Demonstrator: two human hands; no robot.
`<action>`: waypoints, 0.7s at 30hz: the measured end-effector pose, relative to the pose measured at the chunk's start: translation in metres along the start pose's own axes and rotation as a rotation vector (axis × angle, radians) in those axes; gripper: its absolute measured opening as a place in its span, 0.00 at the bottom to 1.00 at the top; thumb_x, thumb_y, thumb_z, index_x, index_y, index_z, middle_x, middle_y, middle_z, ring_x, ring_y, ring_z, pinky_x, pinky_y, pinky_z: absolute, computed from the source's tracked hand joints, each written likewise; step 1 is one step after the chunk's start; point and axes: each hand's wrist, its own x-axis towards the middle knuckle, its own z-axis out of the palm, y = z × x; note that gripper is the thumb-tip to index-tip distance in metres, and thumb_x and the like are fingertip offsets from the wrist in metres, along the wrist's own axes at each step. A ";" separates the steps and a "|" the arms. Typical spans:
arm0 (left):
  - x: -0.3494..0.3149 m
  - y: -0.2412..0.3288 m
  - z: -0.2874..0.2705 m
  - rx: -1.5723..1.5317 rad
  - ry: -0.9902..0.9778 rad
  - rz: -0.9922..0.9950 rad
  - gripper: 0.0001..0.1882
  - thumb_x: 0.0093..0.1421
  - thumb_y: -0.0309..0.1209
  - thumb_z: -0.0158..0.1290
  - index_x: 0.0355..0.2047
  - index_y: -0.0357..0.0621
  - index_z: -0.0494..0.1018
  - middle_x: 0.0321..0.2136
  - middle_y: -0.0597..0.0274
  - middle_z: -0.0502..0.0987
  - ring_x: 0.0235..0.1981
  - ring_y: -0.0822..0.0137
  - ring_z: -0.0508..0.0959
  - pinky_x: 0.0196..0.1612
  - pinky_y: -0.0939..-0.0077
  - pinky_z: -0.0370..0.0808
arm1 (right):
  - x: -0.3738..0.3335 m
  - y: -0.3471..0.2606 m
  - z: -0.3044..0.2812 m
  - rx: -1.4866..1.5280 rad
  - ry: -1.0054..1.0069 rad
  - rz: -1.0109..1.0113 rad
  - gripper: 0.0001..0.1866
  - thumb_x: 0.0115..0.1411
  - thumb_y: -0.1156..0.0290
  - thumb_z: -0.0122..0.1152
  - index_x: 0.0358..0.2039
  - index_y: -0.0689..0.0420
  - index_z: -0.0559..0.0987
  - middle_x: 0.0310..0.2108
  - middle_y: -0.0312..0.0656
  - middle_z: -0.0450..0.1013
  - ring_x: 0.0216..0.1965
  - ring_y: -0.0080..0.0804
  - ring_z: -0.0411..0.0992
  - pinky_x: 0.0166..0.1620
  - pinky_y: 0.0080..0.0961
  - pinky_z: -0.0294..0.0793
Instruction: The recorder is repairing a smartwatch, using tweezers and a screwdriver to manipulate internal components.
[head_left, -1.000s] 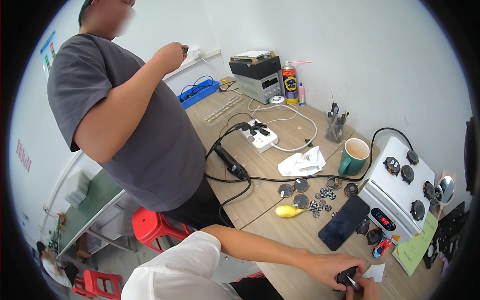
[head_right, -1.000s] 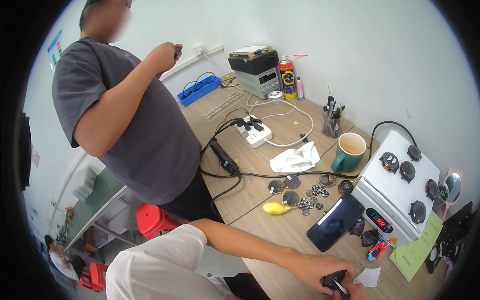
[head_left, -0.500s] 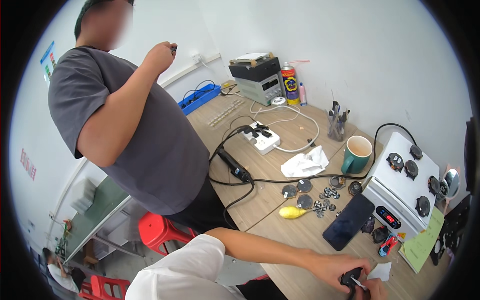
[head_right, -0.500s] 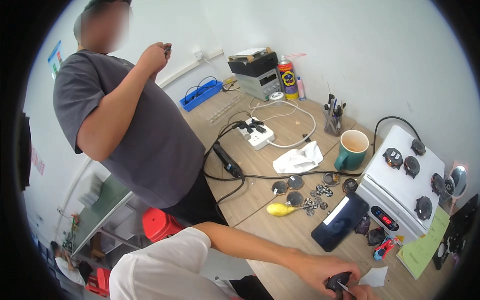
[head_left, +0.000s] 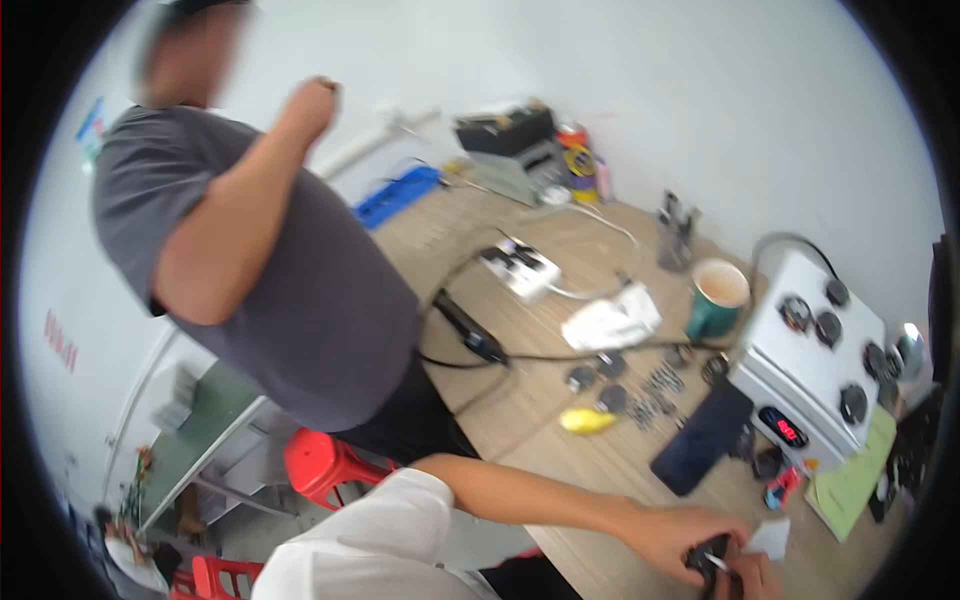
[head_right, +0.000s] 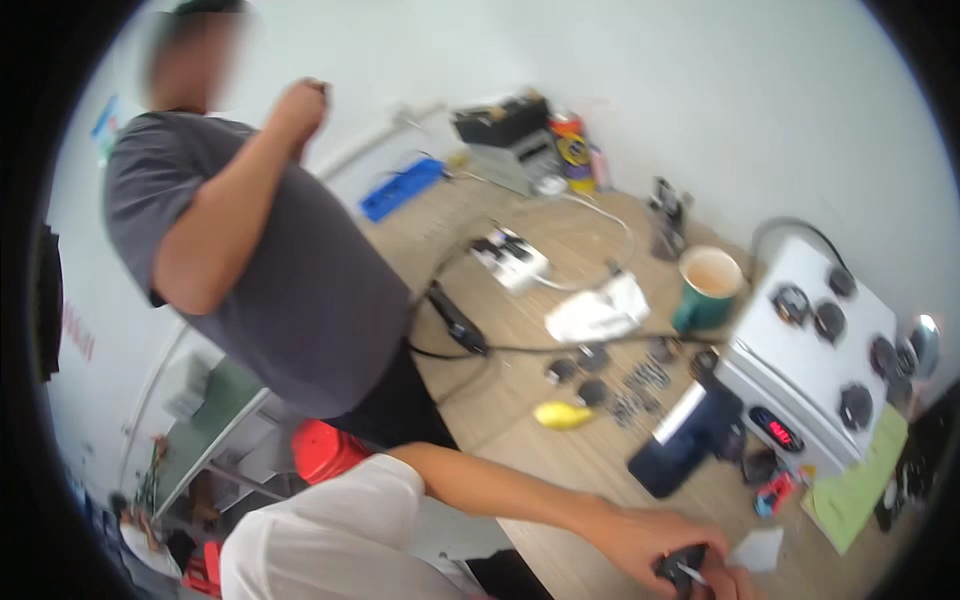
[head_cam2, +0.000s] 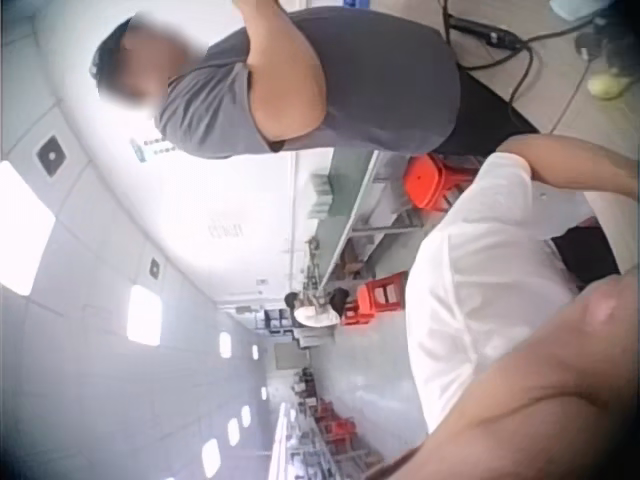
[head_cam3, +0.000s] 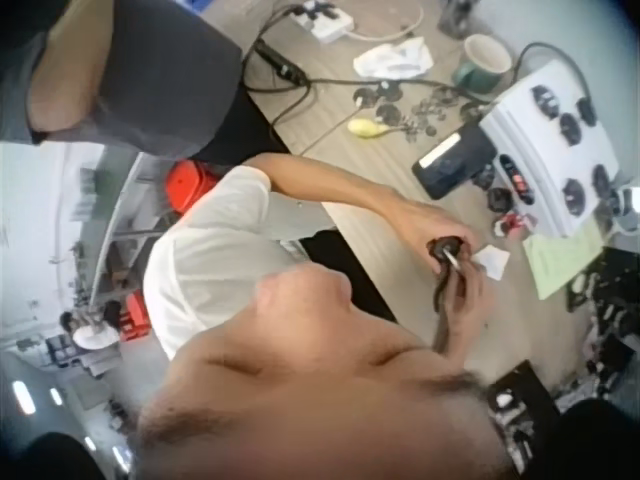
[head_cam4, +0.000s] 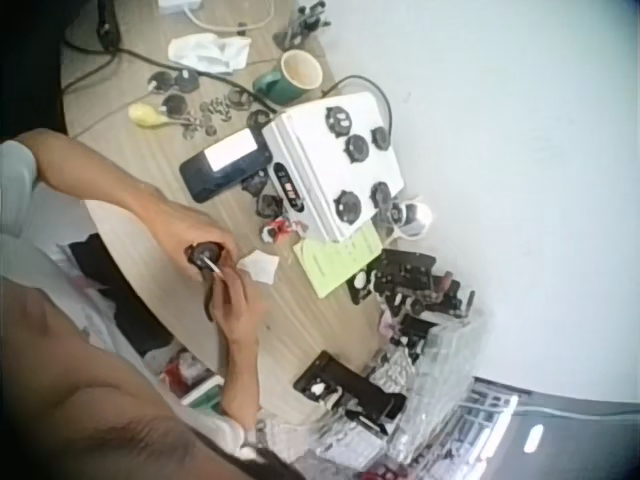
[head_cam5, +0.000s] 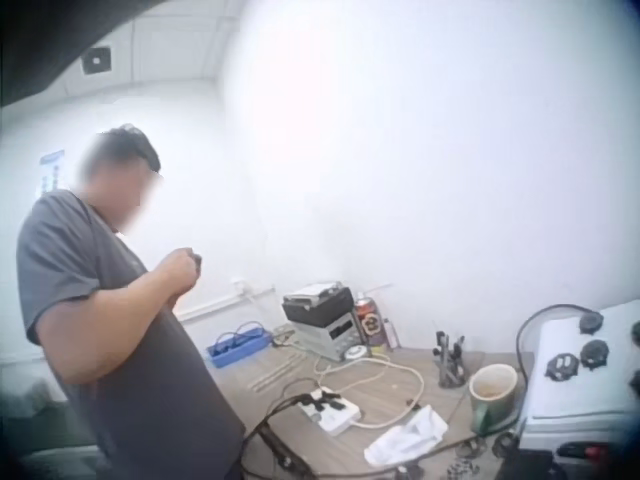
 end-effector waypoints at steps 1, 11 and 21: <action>-0.003 0.004 -0.003 0.043 0.040 0.040 0.34 0.57 0.31 0.70 0.60 0.41 0.66 0.46 0.52 0.79 0.47 0.49 0.82 0.48 0.59 0.79 | -0.009 0.018 0.014 -0.009 0.081 -0.081 0.10 0.57 0.84 0.68 0.39 0.58 0.84 0.29 0.44 0.77 0.27 0.40 0.77 0.29 0.33 0.70; -0.004 0.021 -0.030 -0.034 -0.091 -0.281 0.41 0.54 0.31 0.76 0.65 0.44 0.67 0.46 0.57 0.80 0.49 0.58 0.83 0.52 0.64 0.80 | 0.011 0.000 0.006 -0.087 -0.034 0.009 0.16 0.49 0.74 0.77 0.41 0.50 0.87 0.33 0.33 0.79 0.29 0.29 0.77 0.30 0.26 0.73; -0.007 0.019 -0.026 0.001 -0.102 -0.233 0.44 0.53 0.30 0.77 0.66 0.43 0.65 0.48 0.55 0.80 0.49 0.58 0.83 0.53 0.64 0.80 | 0.014 0.008 0.004 -0.081 -0.020 -0.153 0.15 0.49 0.76 0.78 0.39 0.54 0.87 0.31 0.36 0.80 0.25 0.30 0.76 0.26 0.26 0.72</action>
